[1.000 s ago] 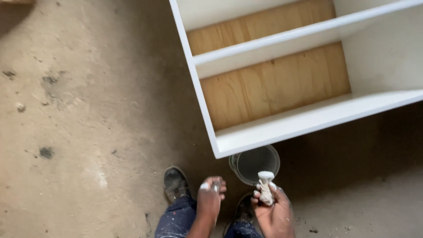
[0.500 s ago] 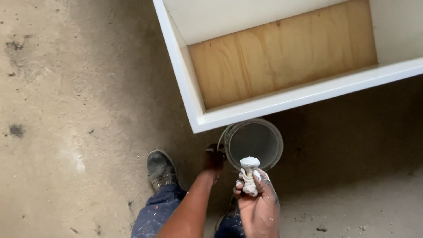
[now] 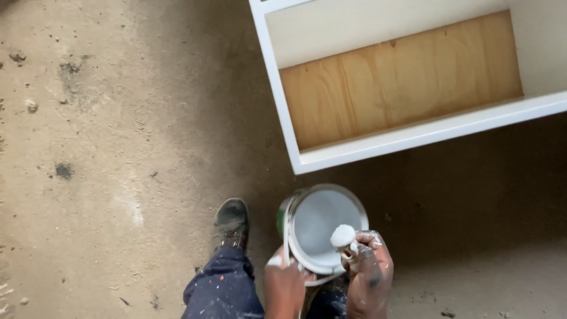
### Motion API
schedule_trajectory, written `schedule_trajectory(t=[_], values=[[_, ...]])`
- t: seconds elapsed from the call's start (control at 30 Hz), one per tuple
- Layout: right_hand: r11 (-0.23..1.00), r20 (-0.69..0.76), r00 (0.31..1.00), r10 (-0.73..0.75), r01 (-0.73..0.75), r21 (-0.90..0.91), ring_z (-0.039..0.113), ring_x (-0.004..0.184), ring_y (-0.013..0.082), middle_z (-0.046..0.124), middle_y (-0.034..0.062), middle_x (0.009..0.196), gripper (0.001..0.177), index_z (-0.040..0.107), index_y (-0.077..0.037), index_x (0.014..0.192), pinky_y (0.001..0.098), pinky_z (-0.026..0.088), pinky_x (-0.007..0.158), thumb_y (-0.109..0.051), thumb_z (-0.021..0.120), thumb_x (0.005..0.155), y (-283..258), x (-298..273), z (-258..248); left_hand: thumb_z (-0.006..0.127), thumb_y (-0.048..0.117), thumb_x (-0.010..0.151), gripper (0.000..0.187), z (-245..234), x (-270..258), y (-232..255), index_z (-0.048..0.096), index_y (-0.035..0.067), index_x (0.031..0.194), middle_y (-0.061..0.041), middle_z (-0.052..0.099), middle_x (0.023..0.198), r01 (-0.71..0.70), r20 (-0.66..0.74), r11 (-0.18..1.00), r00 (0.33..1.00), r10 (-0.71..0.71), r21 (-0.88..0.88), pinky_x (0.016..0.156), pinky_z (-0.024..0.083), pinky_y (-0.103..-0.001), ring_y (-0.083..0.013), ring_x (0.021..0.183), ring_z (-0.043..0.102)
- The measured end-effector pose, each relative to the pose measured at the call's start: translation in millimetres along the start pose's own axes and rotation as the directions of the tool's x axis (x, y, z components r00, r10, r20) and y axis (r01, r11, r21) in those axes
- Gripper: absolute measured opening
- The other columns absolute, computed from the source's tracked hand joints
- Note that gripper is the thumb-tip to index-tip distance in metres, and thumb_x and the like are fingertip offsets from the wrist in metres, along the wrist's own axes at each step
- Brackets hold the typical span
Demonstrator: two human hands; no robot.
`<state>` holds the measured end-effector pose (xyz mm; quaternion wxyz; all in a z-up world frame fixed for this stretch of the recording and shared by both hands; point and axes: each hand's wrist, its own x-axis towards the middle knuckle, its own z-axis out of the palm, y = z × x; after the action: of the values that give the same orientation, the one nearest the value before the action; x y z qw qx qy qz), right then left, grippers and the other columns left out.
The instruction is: Applying white paint to the edges of a large wooden shelf unit using a rag dipped in a paint can.
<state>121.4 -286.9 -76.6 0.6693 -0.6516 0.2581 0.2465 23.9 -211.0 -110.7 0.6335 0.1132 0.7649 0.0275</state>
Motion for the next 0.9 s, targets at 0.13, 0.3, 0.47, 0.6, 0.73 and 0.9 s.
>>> schedule_trajectory(t=[0.13,0.3,0.47,0.6,0.73,0.9], values=[[0.959,0.118,0.983,-0.138,0.162,-0.232,0.057,0.079,0.0192,0.062,0.0086,0.089,0.019,0.066,-0.003,0.092,0.0308,0.043,0.067,-0.012,0.064,0.076,22,-2,20,0.046,0.039,0.09,0.061,-114,191,-60,0.053,0.016,0.147,-0.017,0.056,0.141,0.466,0.458,0.81,0.842,-0.284,-0.356,0.097,0.044,-0.069,-0.0528,0.118,0.057],[0.846,0.06,0.998,0.004,0.029,-0.532,0.068,0.098,0.0185,0.074,0.0049,0.104,0.019,0.075,-0.006,0.099,0.0311,0.052,0.087,-0.012,0.072,0.081,-7,-31,61,0.036,-0.013,0.095,0.068,-86,42,27,0.061,0.016,0.151,-0.027,0.071,0.117,0.098,-0.057,0.972,0.992,-0.113,-0.211,0.078,0.055,-0.055,-0.0483,0.096,0.071],[0.683,-0.064,0.979,0.193,-0.181,-0.708,0.064,0.065,0.0209,0.079,0.0125,0.079,0.018,0.081,-0.005,0.099,0.0329,0.054,0.065,-0.017,0.071,0.09,-2,-48,92,0.038,0.0,0.097,0.058,-79,39,49,0.059,0.014,0.149,-0.02,0.069,0.108,0.074,0.021,0.966,0.997,-0.071,-0.248,0.086,0.052,-0.051,-0.0377,0.096,0.07],[0.6,-0.049,0.989,0.143,-0.126,-0.79,0.071,0.093,0.0092,0.085,-0.0014,0.109,0.027,0.086,-0.012,0.106,0.0233,0.053,0.086,-0.018,0.082,0.08,12,-51,93,0.038,-0.007,0.092,0.06,-72,24,65,0.067,0.008,0.142,-0.021,0.072,0.104,0.073,-0.055,0.982,0.995,-0.084,-0.174,0.075,0.056,-0.044,-0.0326,0.088,0.071],[0.472,-0.013,0.993,0.116,-0.067,-0.879,0.071,0.093,0.0087,0.085,-0.002,0.103,0.024,0.086,-0.015,0.103,0.0246,0.052,0.085,-0.02,0.083,0.08,19,-53,101,0.046,-0.016,0.079,0.046,-70,30,60,0.072,-0.003,0.115,-0.011,0.046,0.075,-0.04,0.058,0.962,0.997,0.057,-0.27,0.057,0.051,-0.036,-0.0175,0.062,0.046],[0.322,0.038,0.993,0.109,0.001,-0.947,0.075,0.102,0.0084,0.084,-0.0093,0.109,0.024,0.086,-0.023,0.104,0.0253,0.053,0.088,-0.022,0.077,0.081,22,-59,118,0.043,-0.011,0.08,0.067,-71,-18,129,0.075,0.008,0.135,-0.011,0.082,0.115,0.072,0.043,0.997,0.997,-0.071,-0.033,0.075,0.061,-0.034,-0.0199,0.101,0.071]])
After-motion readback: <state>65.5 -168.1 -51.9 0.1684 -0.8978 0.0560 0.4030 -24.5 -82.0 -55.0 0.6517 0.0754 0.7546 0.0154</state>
